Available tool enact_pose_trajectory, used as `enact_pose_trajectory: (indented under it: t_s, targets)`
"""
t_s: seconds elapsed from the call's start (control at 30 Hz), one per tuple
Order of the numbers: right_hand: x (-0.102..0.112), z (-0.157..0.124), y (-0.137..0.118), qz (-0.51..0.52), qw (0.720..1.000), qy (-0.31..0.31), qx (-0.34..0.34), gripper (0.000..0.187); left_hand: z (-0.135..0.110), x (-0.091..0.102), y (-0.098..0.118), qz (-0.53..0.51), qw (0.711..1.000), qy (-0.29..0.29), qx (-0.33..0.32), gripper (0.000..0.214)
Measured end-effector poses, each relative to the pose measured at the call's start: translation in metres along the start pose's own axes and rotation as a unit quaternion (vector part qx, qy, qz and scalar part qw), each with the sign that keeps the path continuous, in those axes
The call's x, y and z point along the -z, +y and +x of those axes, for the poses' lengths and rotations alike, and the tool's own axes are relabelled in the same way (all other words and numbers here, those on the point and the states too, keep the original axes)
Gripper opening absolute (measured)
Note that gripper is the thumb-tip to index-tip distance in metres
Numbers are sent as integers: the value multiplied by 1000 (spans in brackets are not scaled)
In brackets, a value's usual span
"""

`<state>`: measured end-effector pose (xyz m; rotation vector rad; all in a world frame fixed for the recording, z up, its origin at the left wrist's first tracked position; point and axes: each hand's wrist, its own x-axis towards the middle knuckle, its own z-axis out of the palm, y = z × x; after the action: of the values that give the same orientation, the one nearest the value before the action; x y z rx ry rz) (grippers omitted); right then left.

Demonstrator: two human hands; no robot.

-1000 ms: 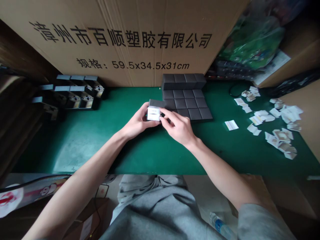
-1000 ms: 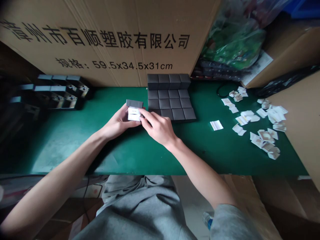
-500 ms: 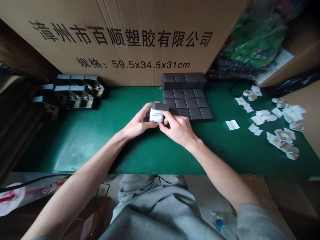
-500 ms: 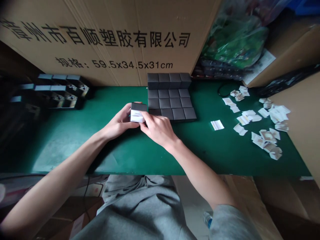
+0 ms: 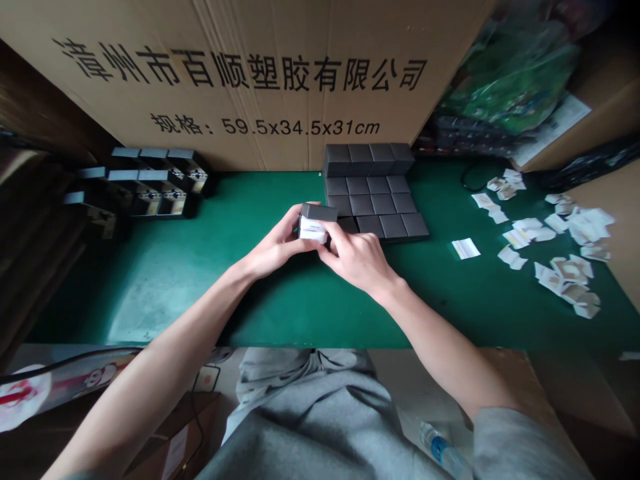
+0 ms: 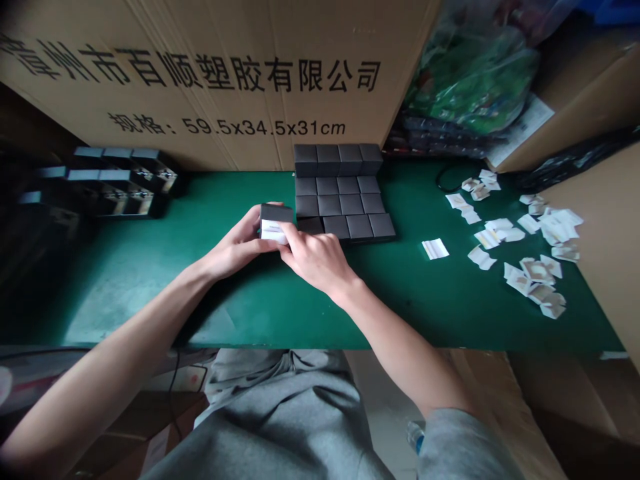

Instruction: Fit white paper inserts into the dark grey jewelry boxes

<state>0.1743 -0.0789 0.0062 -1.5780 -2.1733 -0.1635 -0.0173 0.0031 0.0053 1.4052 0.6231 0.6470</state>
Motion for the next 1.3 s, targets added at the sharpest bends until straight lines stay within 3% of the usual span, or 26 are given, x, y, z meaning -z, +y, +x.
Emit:
enact_pose_trajectory:
  t_s: [0.33, 0.53, 0.77, 1.03, 1.3]
  targets:
    - [-7, -1, 2, -4, 1000, 28, 8, 30, 2, -5, -5, -95, 994, 5, 47, 48]
    - [-9, -2, 4, 2, 998, 55, 12, 28, 3, -4, -6, -98, 994, 3, 40, 51]
    - [-12, -2, 4, 14, 985, 167, 48, 22, 5, -1, -9, -99, 994, 3, 45, 53]
    - [-11, -3, 6, 58, 988, 142, 20, 25, 7, 0, -13, -107, 993, 12, 40, 56]
    - [-14, -3, 7, 33, 982, 182, 36, 25, 4, -3, -9, -94, 995, 1, 43, 58]
